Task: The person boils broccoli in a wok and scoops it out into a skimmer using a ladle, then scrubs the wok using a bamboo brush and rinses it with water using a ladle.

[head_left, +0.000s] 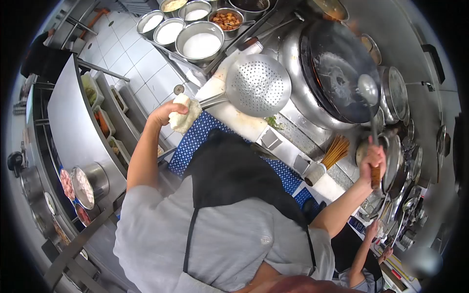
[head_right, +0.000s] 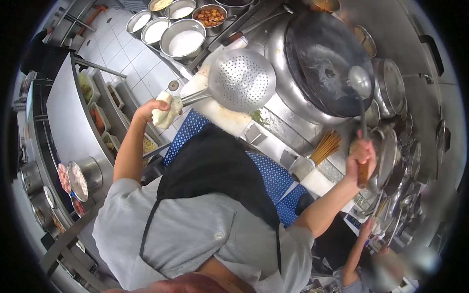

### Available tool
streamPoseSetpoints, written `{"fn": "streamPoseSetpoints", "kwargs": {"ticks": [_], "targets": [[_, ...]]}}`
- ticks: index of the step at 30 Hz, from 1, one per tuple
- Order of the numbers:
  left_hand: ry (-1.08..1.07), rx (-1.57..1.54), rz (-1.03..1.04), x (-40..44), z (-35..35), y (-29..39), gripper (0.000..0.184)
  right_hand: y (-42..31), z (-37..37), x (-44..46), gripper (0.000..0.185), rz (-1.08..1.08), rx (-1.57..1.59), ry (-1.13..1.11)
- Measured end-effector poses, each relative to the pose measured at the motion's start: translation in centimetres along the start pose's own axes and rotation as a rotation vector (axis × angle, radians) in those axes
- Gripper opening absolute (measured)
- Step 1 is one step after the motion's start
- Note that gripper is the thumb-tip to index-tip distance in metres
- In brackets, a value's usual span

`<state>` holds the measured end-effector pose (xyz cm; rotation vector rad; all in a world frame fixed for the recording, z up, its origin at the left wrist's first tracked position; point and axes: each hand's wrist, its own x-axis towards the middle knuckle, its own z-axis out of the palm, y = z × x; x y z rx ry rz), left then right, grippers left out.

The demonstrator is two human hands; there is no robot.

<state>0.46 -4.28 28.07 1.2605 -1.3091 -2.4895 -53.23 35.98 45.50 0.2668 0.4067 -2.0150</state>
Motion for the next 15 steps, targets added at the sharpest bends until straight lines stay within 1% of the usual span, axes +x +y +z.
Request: {"fn": "streamPoseSetpoints", "kwargs": {"ticks": [2, 4, 5, 6, 7, 8, 9, 10, 11, 12, 13, 14, 15], "targets": [[0.025, 0.129, 0.068, -0.1, 0.9, 1.8, 0.066, 0.6, -1.6, 0.2, 0.048, -0.172, -0.493, 0.174], [0.088, 0.291, 0.182, -0.7, 1.5, 3.5, 0.065, 3.4, -0.8, 0.3, 0.047, -0.304, -0.905, 0.387], [0.104, 0.385, 0.244, -0.5, 1.8, 4.4, 0.065, 4.9, 0.5, 0.5, 0.05, -0.364, -1.117, 0.492], [0.131, 0.224, 0.349, -0.7, 2.3, 4.5, 0.065, 6.3, 1.4, 1.0, 0.054, -0.485, -1.192, 0.628], [0.202, 0.051, 0.398, -1.4, 3.1, 4.5, 0.065, 6.0, 1.3, 1.5, 0.046, -0.528, -1.283, 0.542], [0.118, -0.137, 0.468, -1.4, 4.3, 4.6, 0.069, 5.6, 2.0, 2.3, 0.051, -0.512, -1.227, 0.514], [0.1, -0.181, 0.462, -1.8, 4.5, 4.3, 0.073, 4.0, 1.7, 4.1, 0.05, -0.559, -1.291, 0.503], [0.093, -0.252, 0.449, -1.0, 3.3, 3.2, 0.076, 2.7, 1.6, 5.8, 0.047, -0.652, -1.273, 0.57], [0.087, -0.301, 0.49, -0.7, 3.4, 2.6, 0.074, 1.2, 1.6, 7.8, 0.038, -0.728, -1.239, 0.54], [0.08, -0.347, 0.516, -0.4, 4.0, 1.7, 0.072, -1.6, 0.5, 10.6, 0.031, -0.799, -1.368, 0.612], [0.082, -0.395, 0.544, -0.1, 4.5, 1.1, 0.069, -3.4, 0.4, 12.8, 0.029, -0.869, -1.453, 0.685], [0.15, -0.386, 0.514, -0.1, 5.2, 0.7, 0.068, -5.1, 0.6, 15.0, 0.028, -0.925, -1.54, 0.754], [0.225, -0.378, 0.487, -0.4, 6.0, 0.3, 0.067, -7.0, 0.4, 16.9, 0.016, -1.037, -1.652, 0.865]]}}
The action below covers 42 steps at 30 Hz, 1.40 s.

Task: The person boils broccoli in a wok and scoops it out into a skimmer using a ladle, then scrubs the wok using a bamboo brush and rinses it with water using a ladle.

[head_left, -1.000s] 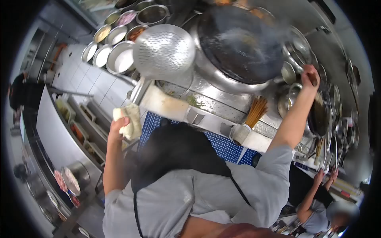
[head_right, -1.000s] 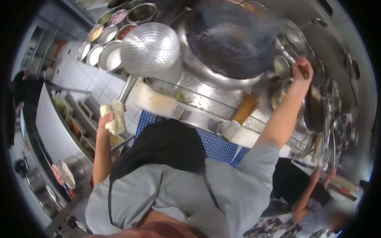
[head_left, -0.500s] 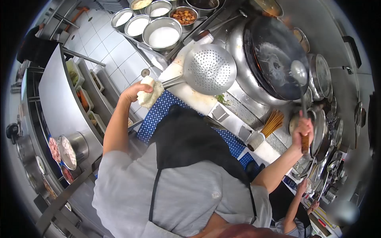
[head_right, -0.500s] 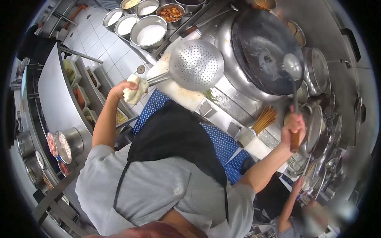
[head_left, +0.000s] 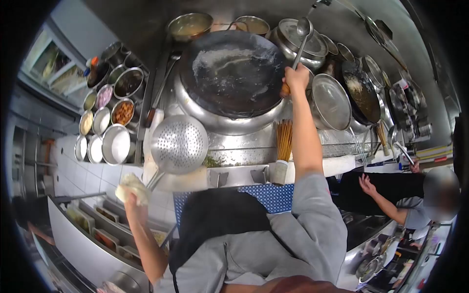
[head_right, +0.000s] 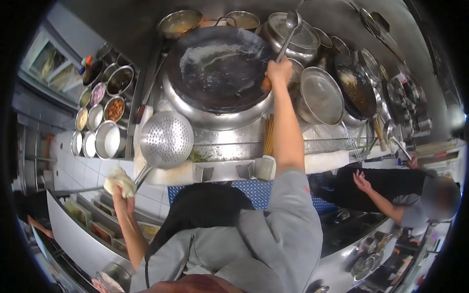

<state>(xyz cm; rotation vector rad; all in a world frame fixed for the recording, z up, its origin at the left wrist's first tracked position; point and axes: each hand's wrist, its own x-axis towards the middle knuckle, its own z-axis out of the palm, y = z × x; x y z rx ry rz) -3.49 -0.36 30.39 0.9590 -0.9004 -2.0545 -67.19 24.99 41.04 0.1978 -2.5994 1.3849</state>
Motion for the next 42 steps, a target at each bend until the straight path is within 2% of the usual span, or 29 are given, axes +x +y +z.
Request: {"fn": "streamPoseSetpoints", "kwargs": {"ticks": [1, 4, 7, 9, 11, 12, 14, 15, 17, 18, 19, 21, 22, 23, 24, 25, 26, 27, 28, 29, 31, 32, 34, 36, 38, 39, 40, 42], "targets": [[-0.018, 0.019, 0.025, -1.2, 1.3, -0.2, 0.066, 0.7, 1.2, 2.2, 0.009, -0.067, -0.14, 0.109], [0.015, 0.019, 0.033, -4.9, 3.5, -0.5, 0.064, 5.0, 4.8, 9.5, 0.013, -0.085, -0.345, 0.394], [0.031, -0.006, 0.006, -6.4, 3.0, -0.8, 0.064, 2.4, 0.9, 12.2, 0.018, 0.419, 0.461, -0.087], [0.034, -0.021, -0.009, -7.1, 3.6, -0.8, 0.065, 3.2, -1.7, 13.4, 0.003, 0.482, 1.134, -0.249], [0.033, -0.029, -0.026, -5.9, 6.0, -0.5, 0.067, 2.4, -4.4, 12.1, 0.008, 0.579, 1.465, -0.373], [-0.141, -0.06, -0.011, -4.5, 7.3, -0.5, 0.071, 2.1, -5.5, 11.3, 0.009, 0.591, 1.519, -0.401], [-0.385, -0.156, -0.123, -1.0, 10.6, -0.5, 0.075, 1.7, -7.2, 9.3, 0.011, 0.622, 1.628, -0.455], [-0.428, -0.116, -0.08, -0.2, 14.2, -0.4, 0.074, 1.0, -8.2, 8.1, 0.012, 0.639, 1.662, -0.5], [-0.431, -0.247, -0.311, 2.9, 18.2, -1.4, 0.061, -0.7, -9.9, 5.2, 0.013, 0.69, 1.735, -0.583], [-0.467, -0.283, -0.371, 3.0, 22.5, -1.1, 0.051, -1.8, -10.4, 3.1, 0.015, 0.657, 1.715, -0.583], [-0.503, -0.301, -0.469, 4.0, 25.3, -1.4, 0.046, -2.7, -10.8, 0.6, 0.016, 0.659, 1.823, -0.661], [-0.69, -0.399, -0.556, 4.4, 31.9, -2.3, 0.054, -3.6, -10.5, -3.9, 0.014, 0.757, 1.998, -0.865], [-0.649, -0.269, -0.578, 3.9, 35.1, -2.2, 0.059, -3.8, -10.0, -6.2, 0.016, 0.764, 2.023, -0.806], [-0.72, -0.189, -0.599, 4.1, 37.2, -2.8, 0.066, -4.1, -9.3, -8.5, 0.026, 0.762, 2.046, -0.75], [-0.759, -0.144, -0.605, 4.3, 38.9, -3.9, 0.069, -4.5, -8.5, -11.2, 0.016, 0.74, 2.099, -0.701], [-0.746, -0.113, -0.623, 4.2, 40.3, -4.7, 0.072, -5.2, -8.2, -13.9, 0.006, 0.728, 2.112, -0.761], [-0.749, -0.099, -0.637, 4.3, 41.1, -5.6, 0.073, -4.8, -7.1, -15.7, 0.004, 0.704, 2.088, -0.743], [-0.752, -0.083, -0.651, 4.2, 41.7, -6.4, 0.074, -4.7, -6.4, -17.2, 0.005, 0.824, 2.046, -0.698], [-0.759, -0.081, -0.629, 4.1, 42.1, -7.0, 0.07, -4.8, -5.6, -18.9, 0.006, 0.901, 1.947, -0.563], [-0.877, -0.202, -0.74, 5.6, 42.0, -8.1, 0.068, -4.5, -5.1, -20.4, 0.01, 0.872, 1.836, -0.586], [-1.086, -0.463, -0.967, 5.4, 42.1, -6.8, 0.064, -5.0, -6.2, -23.2, 0.017, 0.816, 1.528, -0.483], [-0.669, -0.064, -0.771, 4.1, 42.0, -7.2, 0.058, -3.3, -7.3, -23.8, 0.027, 0.679, 1.295, -0.553], [-0.588, -0.136, -0.754, 2.9, 41.4, -6.0, 0.057, 2.3, -7.8, -24.3, 0.031, 0.168, 0.48, -0.333], [-0.585, -0.188, -0.741, 3.2, 40.2, -5.3, 0.054, 6.3, -9.2, -26.6, 0.041, -0.084, -0.676, -0.264], [-0.55, -0.196, -0.713, 3.8, 38.7, -4.1, 0.055, 8.2, -9.6, -29.2, 0.055, 0.219, -0.783, -0.476], [-0.533, -0.205, -0.691, 4.2, 38.0, -3.4, 0.055, 11.5, -9.8, -30.2, 0.061, 0.217, -0.655, -0.464], [-0.608, -0.288, -0.68, 4.4, 36.6, -2.7, 0.053, 14.2, -10.2, -30.5, 0.068, 0.205, -0.526, -0.456], [-0.651, -0.412, -0.831, 6.6, 34.1, -1.4, 0.055, 12.8, -11.9, -30.2, 0.06, 0.37, -0.366, -0.189]]}}
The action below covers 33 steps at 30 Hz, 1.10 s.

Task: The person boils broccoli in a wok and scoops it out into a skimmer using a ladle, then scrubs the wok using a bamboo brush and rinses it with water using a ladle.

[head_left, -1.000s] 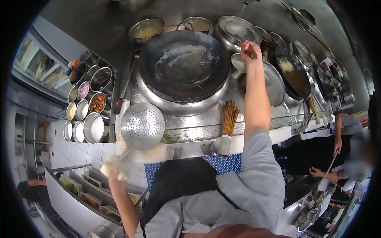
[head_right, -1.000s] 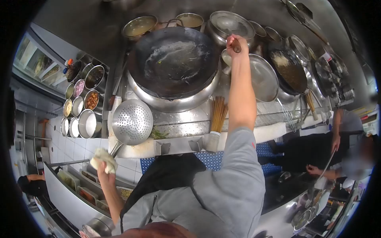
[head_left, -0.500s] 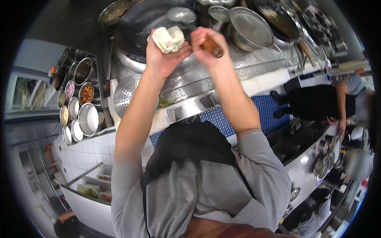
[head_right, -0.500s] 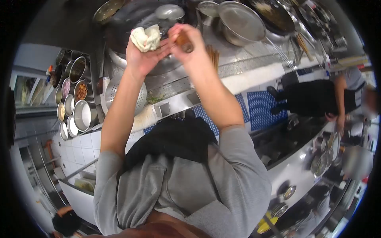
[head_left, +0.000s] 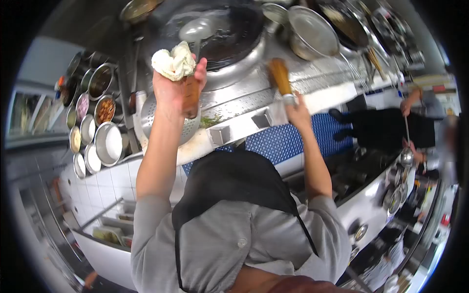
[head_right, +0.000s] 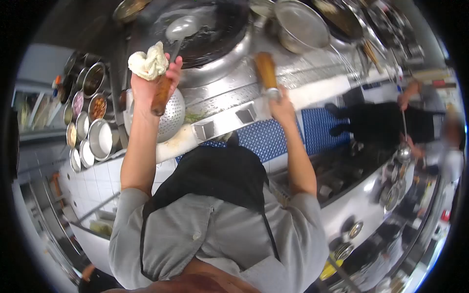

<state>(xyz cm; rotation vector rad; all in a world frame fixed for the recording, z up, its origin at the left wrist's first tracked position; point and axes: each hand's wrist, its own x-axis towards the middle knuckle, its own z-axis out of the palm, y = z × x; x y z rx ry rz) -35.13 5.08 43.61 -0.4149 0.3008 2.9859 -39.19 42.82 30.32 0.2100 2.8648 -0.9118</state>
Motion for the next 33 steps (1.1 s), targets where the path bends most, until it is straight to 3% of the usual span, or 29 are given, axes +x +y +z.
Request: {"fn": "streamPoseSetpoints", "kwargs": {"ticks": [1, 3, 4, 5, 8, 10, 13, 14, 17, 18, 21, 23, 25, 27, 28, 29, 31, 33], "targets": [[-0.035, -0.071, -0.053, -0.9, -1.0, 1.1, 0.056, 1.6, -0.6, 0.6, 0.056, -0.16, 0.267, 0.031], [-0.009, -0.046, -0.017, -1.8, -2.6, 2.6, 0.061, -3.4, -4.8, -1.6, 0.054, -0.096, 0.732, -0.023], [-0.015, -0.015, -0.012, -2.0, -3.1, 3.1, 0.061, -6.9, -6.6, -2.4, 0.06, -0.146, 0.77, -0.033], [-0.019, 0.018, -0.017, -2.2, -3.6, 3.2, 0.062, -9.8, -8.3, -2.5, 0.063, -0.184, 0.74, -0.102], [-0.072, 0.114, -0.038, -2.3, -3.5, 2.3, 0.055, -15.3, -8.3, 4.7, 0.059, -0.859, 0.226, -0.017], [-0.083, 0.152, -0.046, -2.4, -2.9, 1.5, 0.049, -22.6, -7.8, 5.6, 0.054, -0.697, -0.231, -0.116], [-0.083, 0.191, -0.076, -2.7, -3.0, 1.1, 0.051, -25.9, -0.4, 10.6, 0.047, -0.835, -0.522, -0.231], [-0.089, 0.177, -0.043, -2.9, -3.2, 1.0, 0.049, -26.3, 0.8, 12.0, 0.045, -0.866, -0.607, -0.157], [-0.091, 0.225, -0.031, -1.7, -4.4, 2.9, 0.045, -29.9, 0.7, 12.4, 0.044, -0.779, -0.677, -0.123], [-0.164, 0.282, -0.039, -1.4, -4.7, 3.6, 0.041, -30.2, 0.7, 12.1, 0.042, -0.743, -0.652, -0.205], [0.085, 0.654, 0.038, -1.9, -4.9, 5.3, 0.041, -28.3, -2.0, 11.9, 0.041, -0.63, -0.346, -0.389], [0.163, 0.828, 0.085, -3.4, -2.6, 5.3, 0.041, -28.3, -3.4, 14.1, 0.036, -0.828, -0.703, -0.189], [0.267, 0.992, 0.127, -4.0, -0.6, 4.3, 0.042, -30.1, -3.8, 12.9, 0.034, -0.82, -0.791, -0.103], [0.283, 0.996, 0.124, -3.2, -0.1, 4.3, 0.044, -29.6, -3.8, 10.2, 0.029, -0.832, -0.632, -0.099], [0.275, 0.987, 0.124, -2.6, -0.6, 4.6, 0.044, -28.4, -3.4, 9.9, 0.029, -0.801, -0.44, -0.212], [0.272, 0.971, 0.118, -2.2, -1.4, 4.6, 0.044, -26.5, -1.4, 12.1, 0.034, -0.763, -0.41, -0.257], [0.239, 0.917, 0.084, -1.6, -2.1, 5.1, 0.041, -26.8, -1.4, 12.1, 0.042, -0.759, -0.612, -0.114], [0.253, 0.861, 0.039, -1.3, -2.5, 5.4, 0.04, -27.8, -3.7, 9.5, 0.043, -0.725, -0.458, -0.134]]}}
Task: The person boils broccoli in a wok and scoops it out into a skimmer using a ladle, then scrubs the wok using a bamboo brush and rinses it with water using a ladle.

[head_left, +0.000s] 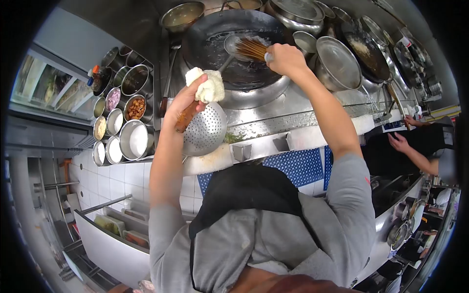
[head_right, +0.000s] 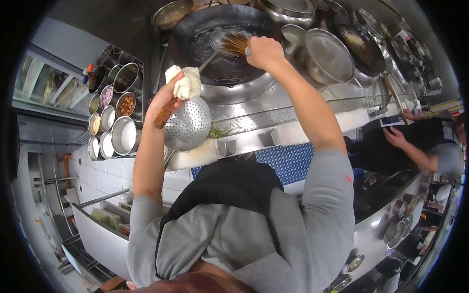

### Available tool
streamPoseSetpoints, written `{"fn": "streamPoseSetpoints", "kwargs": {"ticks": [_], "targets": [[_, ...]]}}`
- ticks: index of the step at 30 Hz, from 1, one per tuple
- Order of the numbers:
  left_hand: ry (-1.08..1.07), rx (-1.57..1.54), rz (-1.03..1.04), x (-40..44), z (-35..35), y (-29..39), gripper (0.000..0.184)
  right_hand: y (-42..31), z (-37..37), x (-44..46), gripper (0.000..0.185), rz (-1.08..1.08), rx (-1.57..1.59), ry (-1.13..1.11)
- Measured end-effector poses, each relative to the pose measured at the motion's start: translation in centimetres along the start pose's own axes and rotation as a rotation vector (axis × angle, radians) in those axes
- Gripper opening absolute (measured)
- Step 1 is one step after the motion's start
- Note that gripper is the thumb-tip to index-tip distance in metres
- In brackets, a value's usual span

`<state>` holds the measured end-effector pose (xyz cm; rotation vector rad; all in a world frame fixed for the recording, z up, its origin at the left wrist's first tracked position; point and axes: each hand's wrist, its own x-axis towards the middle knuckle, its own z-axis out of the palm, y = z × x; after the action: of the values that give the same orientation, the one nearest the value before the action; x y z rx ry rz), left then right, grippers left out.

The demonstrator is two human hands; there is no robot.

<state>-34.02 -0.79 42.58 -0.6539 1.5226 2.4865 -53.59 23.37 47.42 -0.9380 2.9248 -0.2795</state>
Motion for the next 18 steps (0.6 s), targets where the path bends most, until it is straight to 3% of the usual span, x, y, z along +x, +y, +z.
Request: {"fn": "streamPoseSetpoints", "kwargs": {"ticks": [3, 4, 6, 10, 14, 18], "targets": [[-0.021, -0.087, 0.027, 1.0, 0.6, -0.5, 0.041, -1.3, 0.9, -2.7, 0.043, -0.056, 0.164, 0.051], [-0.075, -0.167, 0.026, 1.4, 0.5, -0.8, 0.04, -0.9, 2.6, -2.5, 0.043, -0.079, 0.177, 0.036], [-0.19, -0.311, 0.023, 2.2, 0.1, -1.0, 0.039, -0.1, 2.6, -0.1, 0.043, 0.121, 0.105, -0.066], [-0.484, -0.646, 0.023, 3.4, -0.9, -1.6, 0.042, -1.7, 0.8, -3.5, 0.049, 0.002, 0.261, -0.004], [-0.479, -0.667, 0.014, 4.6, -1.2, -2.7, 0.05, 1.3, 3.5, 0.4, 0.045, 0.102, 0.18, -0.045], [-0.515, -0.727, 0.019, 4.5, -1.3, -2.4, 0.049, -1.3, -0.7, -3.3, 0.041, 0.038, 0.089, -0.069]]}}
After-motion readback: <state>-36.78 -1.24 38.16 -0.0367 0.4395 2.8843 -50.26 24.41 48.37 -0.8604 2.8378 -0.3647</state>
